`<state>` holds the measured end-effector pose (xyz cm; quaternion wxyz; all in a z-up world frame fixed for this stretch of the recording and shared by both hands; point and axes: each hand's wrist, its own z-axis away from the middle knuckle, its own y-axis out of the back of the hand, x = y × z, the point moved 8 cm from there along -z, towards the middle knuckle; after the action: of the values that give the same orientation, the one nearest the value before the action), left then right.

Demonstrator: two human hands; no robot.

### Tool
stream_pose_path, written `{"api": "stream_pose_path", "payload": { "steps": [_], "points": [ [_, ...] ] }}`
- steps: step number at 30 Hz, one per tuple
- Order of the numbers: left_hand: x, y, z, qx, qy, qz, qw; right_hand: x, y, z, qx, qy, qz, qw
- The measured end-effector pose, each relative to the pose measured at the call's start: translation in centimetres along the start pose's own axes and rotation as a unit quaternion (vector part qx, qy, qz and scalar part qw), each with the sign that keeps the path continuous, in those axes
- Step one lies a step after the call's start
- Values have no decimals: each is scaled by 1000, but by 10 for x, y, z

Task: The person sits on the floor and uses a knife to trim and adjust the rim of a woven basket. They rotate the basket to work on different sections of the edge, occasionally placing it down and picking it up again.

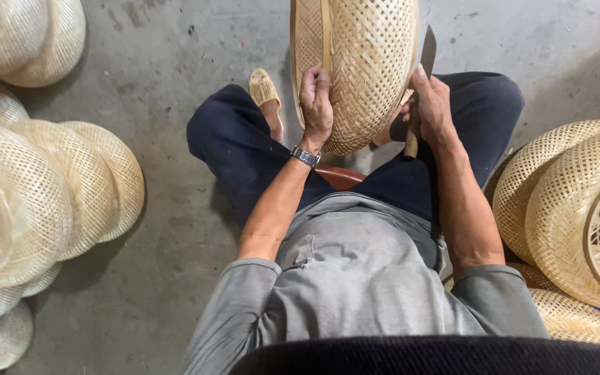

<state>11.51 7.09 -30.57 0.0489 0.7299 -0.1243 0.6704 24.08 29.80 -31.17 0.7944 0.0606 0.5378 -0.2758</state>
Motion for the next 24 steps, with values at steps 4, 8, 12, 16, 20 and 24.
{"api": "stream_pose_path", "payload": {
  "steps": [4, 8, 12, 16, 20, 24],
  "points": [
    [-6, 4, 10, 4, -1, 24, 1000, 7, 1, -15, 19, 14, -13, 1000],
    [-12, 5, 19, 7, -5, 30, 1000, 7, 2, -27, 24, 38, -3, 999],
    [-24, 8, 29, 12, 12, 32, 999, 17, 3, -37, 41, 19, -1, 999],
    [-38, 13, 35, 39, 17, 28, 999, 23, 4, -45, 40, 19, -27, 999],
    [-50, 17, 39, 50, 25, 37, 998, 27, 5, -50, 56, 27, 2, 998],
    [-53, 18, 40, 41, 49, 72, 995, 28, 10, -49, 67, 27, 14, 997]
  ]
}}
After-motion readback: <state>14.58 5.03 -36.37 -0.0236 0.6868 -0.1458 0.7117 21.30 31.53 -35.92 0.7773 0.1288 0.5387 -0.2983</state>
